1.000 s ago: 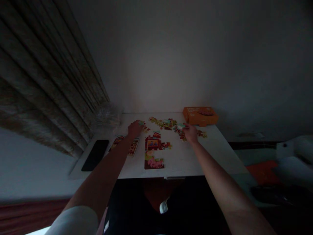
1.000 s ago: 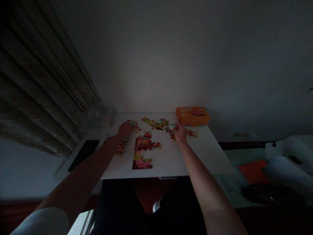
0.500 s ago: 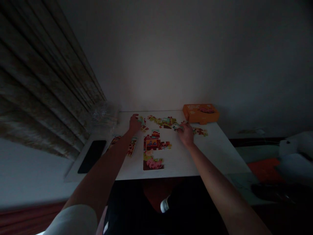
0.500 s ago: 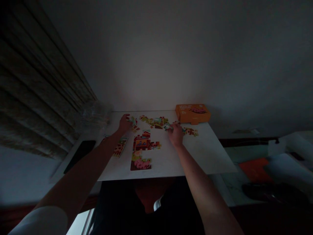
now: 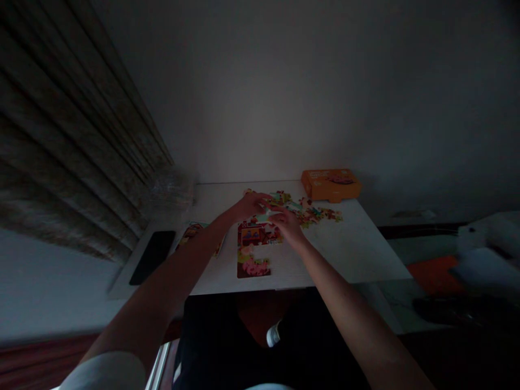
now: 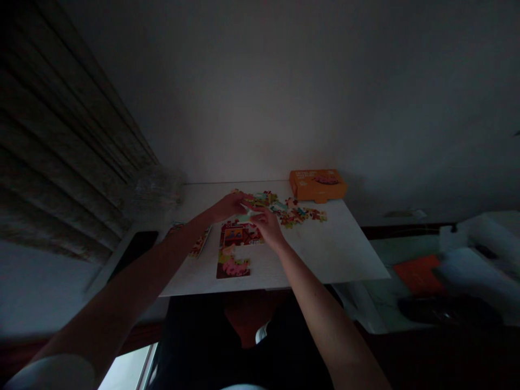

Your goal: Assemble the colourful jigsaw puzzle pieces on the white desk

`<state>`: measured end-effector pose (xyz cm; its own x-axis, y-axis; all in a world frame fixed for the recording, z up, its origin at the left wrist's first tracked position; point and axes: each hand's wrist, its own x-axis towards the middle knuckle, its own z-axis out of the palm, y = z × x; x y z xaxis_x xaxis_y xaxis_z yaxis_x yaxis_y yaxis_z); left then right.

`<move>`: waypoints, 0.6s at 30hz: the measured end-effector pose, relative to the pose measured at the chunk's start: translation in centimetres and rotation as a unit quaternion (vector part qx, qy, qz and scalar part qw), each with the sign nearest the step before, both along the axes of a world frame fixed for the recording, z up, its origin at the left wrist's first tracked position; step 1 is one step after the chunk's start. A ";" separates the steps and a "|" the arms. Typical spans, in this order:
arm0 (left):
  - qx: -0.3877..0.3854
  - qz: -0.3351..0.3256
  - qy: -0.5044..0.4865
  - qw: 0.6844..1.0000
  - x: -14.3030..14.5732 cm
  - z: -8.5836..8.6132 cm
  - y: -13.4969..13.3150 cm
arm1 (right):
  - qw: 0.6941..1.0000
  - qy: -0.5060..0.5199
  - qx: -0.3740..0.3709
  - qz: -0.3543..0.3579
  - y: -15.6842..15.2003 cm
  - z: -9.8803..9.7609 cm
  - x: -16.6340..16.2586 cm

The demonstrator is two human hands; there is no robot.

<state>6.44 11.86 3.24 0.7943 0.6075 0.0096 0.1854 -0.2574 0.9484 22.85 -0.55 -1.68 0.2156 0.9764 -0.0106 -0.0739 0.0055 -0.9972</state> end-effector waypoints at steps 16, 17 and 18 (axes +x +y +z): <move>0.410 0.066 0.261 0.872 -2.3 -5.5 -9.8 | 0.983 -0.156 -0.067 -0.063 2.7 -3.1 3.3; 0.410 0.067 0.260 0.872 -2.5 -5.8 -10.0 | 0.981 -0.170 -0.071 -0.064 3.1 -3.2 3.1; 0.407 0.067 0.258 0.874 -2.6 -6.1 -10.1 | 0.978 -0.183 -0.073 -0.064 3.3 -3.3 2.9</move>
<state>3.81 1.75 -2.82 0.7422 0.6545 0.1438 0.6147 -0.7504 0.2431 25.80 2.79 -5.01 0.3523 0.9348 -0.0464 0.2812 -0.1530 -0.9474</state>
